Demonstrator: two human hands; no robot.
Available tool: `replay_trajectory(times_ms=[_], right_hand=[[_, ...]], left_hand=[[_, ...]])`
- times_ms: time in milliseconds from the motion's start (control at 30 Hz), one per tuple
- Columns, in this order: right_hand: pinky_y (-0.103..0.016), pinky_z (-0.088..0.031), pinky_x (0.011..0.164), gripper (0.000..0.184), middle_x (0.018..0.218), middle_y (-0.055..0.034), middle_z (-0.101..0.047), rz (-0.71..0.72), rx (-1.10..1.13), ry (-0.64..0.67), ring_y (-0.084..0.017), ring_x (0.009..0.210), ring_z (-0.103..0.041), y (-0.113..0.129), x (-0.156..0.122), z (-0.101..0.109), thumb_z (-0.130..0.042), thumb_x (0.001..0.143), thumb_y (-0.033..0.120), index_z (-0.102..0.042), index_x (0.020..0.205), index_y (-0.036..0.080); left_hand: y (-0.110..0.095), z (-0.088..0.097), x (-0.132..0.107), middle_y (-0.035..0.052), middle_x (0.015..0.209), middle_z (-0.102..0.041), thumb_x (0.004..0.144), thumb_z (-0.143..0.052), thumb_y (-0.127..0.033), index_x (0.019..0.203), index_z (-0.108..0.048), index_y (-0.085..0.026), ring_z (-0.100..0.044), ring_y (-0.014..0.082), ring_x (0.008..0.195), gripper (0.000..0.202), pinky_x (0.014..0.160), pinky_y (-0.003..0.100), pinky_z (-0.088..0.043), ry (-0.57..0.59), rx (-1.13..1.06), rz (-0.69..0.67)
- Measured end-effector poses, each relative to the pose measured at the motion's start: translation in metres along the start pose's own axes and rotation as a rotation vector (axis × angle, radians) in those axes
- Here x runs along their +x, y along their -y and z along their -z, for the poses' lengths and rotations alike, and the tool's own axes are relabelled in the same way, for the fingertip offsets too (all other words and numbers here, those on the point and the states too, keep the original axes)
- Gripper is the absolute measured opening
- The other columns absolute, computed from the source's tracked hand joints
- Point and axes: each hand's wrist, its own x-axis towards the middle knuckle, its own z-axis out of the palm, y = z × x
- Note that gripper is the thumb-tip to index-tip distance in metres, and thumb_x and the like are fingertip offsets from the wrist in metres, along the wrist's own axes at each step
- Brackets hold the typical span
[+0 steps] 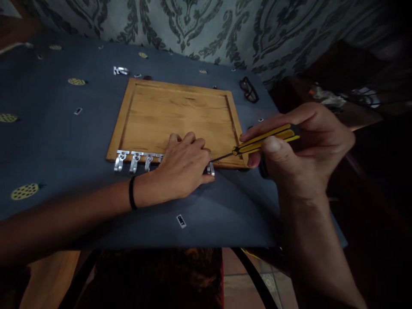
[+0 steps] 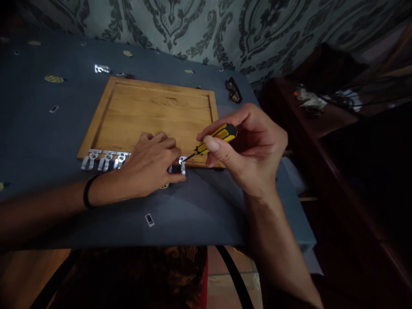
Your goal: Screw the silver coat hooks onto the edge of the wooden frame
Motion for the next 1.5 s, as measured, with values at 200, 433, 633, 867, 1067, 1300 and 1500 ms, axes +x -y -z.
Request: replay_trajectory(times_ms=[200, 433, 633, 867, 1067, 1300, 1500], right_hand=[[-0.027, -0.053, 0.039, 0.021, 0.089, 0.0012, -0.078, -0.050, 0.035, 0.087, -0.013, 0.049, -0.065, 0.000, -0.002, 0.009, -0.075, 0.087, 0.042, -0.078, 0.106, 0.033], [-0.026, -0.046, 0.034, 0.015, 0.088, 0.0015, -0.078, 0.027, -0.019, 0.022, -0.010, 0.043, -0.060, 0.003, -0.001, 0.003, -0.080, 0.083, 0.038, -0.081, 0.095, 0.030], [-0.031, -0.044, 0.032, 0.012, 0.084, 0.0003, -0.079, 0.024, 0.042, 0.002, -0.012, 0.041, -0.059, 0.003, 0.000, -0.001, -0.081, 0.082, 0.032, -0.080, 0.093, 0.028], [-0.027, -0.043, 0.033, 0.011, 0.083, -0.0025, -0.079, 0.008, 0.029, -0.017, -0.010, 0.043, -0.061, 0.003, -0.002, 0.001, -0.079, 0.085, 0.029, -0.081, 0.093, 0.023], [-0.029, -0.044, 0.027, 0.022, 0.079, 0.0024, -0.078, 0.064, 0.015, -0.073, -0.014, 0.044, -0.062, -0.004, -0.001, -0.005, -0.088, 0.072, 0.035, -0.080, 0.092, 0.031], [-0.030, -0.046, 0.031, 0.020, 0.067, 0.0034, -0.075, 0.028, 0.009, -0.143, -0.011, 0.035, -0.052, 0.003, 0.000, -0.006, -0.091, 0.070, 0.026, -0.076, 0.084, 0.027], [-0.039, -0.041, 0.029, 0.013, 0.094, -0.0069, -0.082, -0.104, -0.105, -0.032, -0.016, 0.038, -0.056, 0.018, -0.002, 0.005, -0.084, 0.078, 0.029, -0.081, 0.090, 0.027]], left_hand=[[0.002, -0.005, -0.003, 0.0077, 0.100, -0.067, 0.089, -0.072, -0.054, 0.092, -0.069, -0.018, -0.054, 0.0289, 0.105, 0.037, 0.081, 0.041, -0.034, -0.076, -0.019, -0.024], [0.000, -0.004, -0.002, 0.0089, 0.098, -0.067, 0.089, -0.071, -0.054, 0.091, -0.069, -0.018, -0.053, 0.0297, 0.104, 0.037, 0.080, 0.041, -0.033, -0.080, -0.002, -0.020], [0.000, -0.003, -0.002, 0.0084, 0.100, -0.067, 0.089, -0.072, -0.053, 0.091, -0.069, -0.017, -0.053, 0.0295, 0.105, 0.035, 0.080, 0.041, -0.033, -0.061, -0.006, -0.021], [0.001, -0.006, -0.003, 0.0090, 0.101, -0.065, 0.092, -0.068, -0.053, 0.093, -0.069, -0.016, -0.052, 0.0298, 0.106, 0.037, 0.081, 0.041, -0.033, -0.078, 0.012, -0.037], [0.003, -0.010, -0.004, 0.0094, 0.102, -0.065, 0.093, -0.067, -0.054, 0.095, -0.068, -0.017, -0.052, 0.0298, 0.106, 0.037, 0.080, 0.042, -0.032, -0.122, 0.007, -0.062], [0.003, -0.012, -0.003, 0.0089, 0.101, -0.065, 0.092, -0.069, -0.052, 0.095, -0.069, -0.018, -0.051, 0.0296, 0.106, 0.035, 0.081, 0.042, -0.031, -0.118, -0.012, -0.058], [0.003, -0.012, -0.003, 0.0087, 0.099, -0.065, 0.091, -0.070, -0.051, 0.093, -0.069, -0.018, -0.052, 0.0300, 0.105, 0.033, 0.079, 0.042, -0.031, -0.120, -0.018, -0.061]])
